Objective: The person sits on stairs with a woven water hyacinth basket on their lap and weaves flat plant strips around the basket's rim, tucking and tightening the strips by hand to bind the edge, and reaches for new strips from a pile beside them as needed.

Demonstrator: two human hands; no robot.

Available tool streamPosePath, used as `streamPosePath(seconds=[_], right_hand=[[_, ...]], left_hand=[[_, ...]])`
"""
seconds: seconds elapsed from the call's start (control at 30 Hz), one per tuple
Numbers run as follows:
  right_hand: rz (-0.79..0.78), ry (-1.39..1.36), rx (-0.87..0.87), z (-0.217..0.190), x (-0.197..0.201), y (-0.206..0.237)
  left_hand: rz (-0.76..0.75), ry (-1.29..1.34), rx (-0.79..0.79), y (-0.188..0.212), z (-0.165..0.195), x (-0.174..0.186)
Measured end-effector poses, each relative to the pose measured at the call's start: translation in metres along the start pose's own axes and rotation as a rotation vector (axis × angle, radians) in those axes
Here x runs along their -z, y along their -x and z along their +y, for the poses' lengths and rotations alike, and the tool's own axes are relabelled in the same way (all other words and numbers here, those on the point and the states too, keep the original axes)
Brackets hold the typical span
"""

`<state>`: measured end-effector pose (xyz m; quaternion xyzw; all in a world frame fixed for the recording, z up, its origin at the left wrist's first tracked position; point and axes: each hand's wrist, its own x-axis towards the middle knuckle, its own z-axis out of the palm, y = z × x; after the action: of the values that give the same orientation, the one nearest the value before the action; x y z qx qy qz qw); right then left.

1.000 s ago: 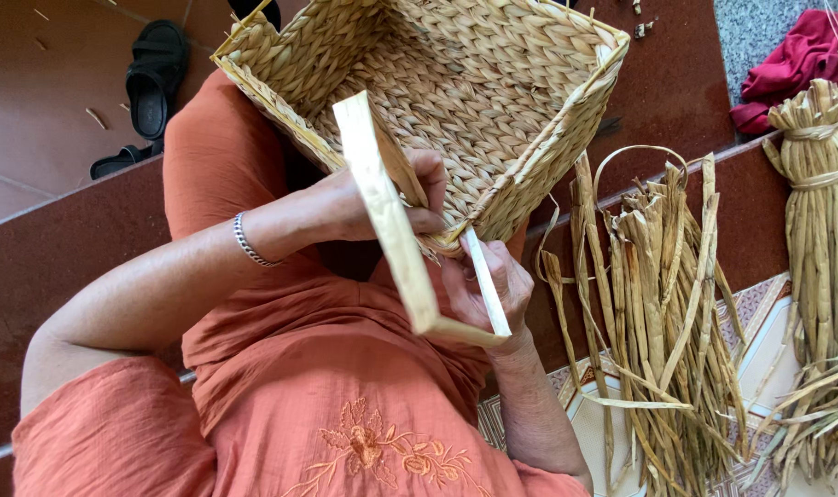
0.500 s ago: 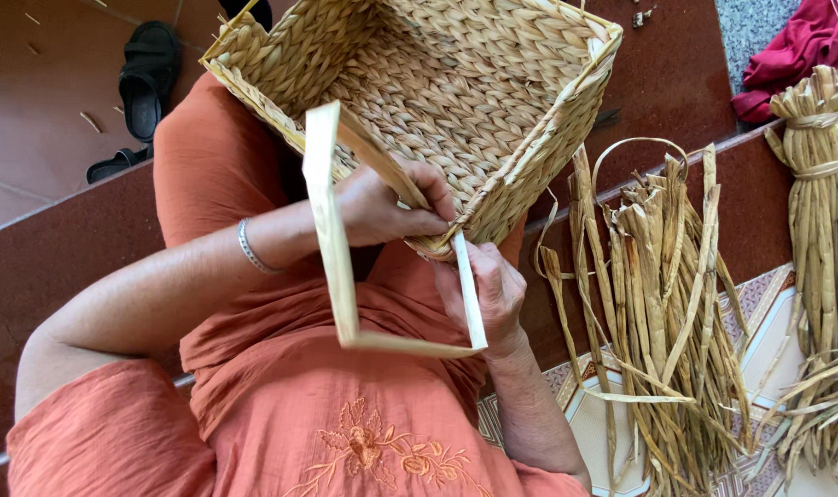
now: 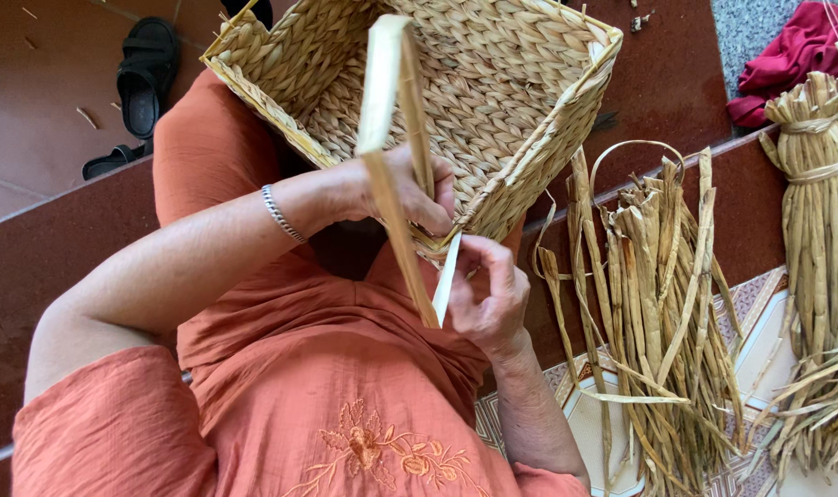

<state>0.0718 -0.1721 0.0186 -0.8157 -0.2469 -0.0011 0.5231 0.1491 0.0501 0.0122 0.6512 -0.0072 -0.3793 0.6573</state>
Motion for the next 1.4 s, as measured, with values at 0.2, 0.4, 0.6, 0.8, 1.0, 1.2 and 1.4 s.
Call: streamPosePath(seconds=[0.2, 0.4, 0.6, 0.8, 1.0, 1.2, 1.4], right_hand=[[0.056, -0.035, -0.180, 0.004, -0.004, 0.001], [0.030, -0.143, -0.244, -0.005, 0.002, -0.001], [-0.016, -0.184, -0.354, 0.002, 0.009, -0.005], [0.045, -0.528, -0.528, 0.009, 0.005, -0.004], [0.051, -0.469, -0.570, -0.006, 0.015, -0.010], [0.067, -0.462, -0.511, -0.001, 0.009, -0.008], [0.038, -0.807, -0.527, 0.023, 0.012, 0.011]], left_hand=[[-0.059, 0.100, -0.136, 0.013, 0.008, 0.001], [0.018, -0.053, -0.366, 0.025, 0.004, 0.002], [0.054, -0.051, -0.295, 0.026, -0.001, -0.005], [0.119, 0.063, -0.189, 0.034, -0.001, -0.006], [0.082, 0.219, -0.247, 0.028, -0.005, -0.006], [0.095, 0.337, -0.290, 0.028, -0.005, -0.005], [0.160, 0.331, -0.264, 0.028, -0.012, -0.005]])
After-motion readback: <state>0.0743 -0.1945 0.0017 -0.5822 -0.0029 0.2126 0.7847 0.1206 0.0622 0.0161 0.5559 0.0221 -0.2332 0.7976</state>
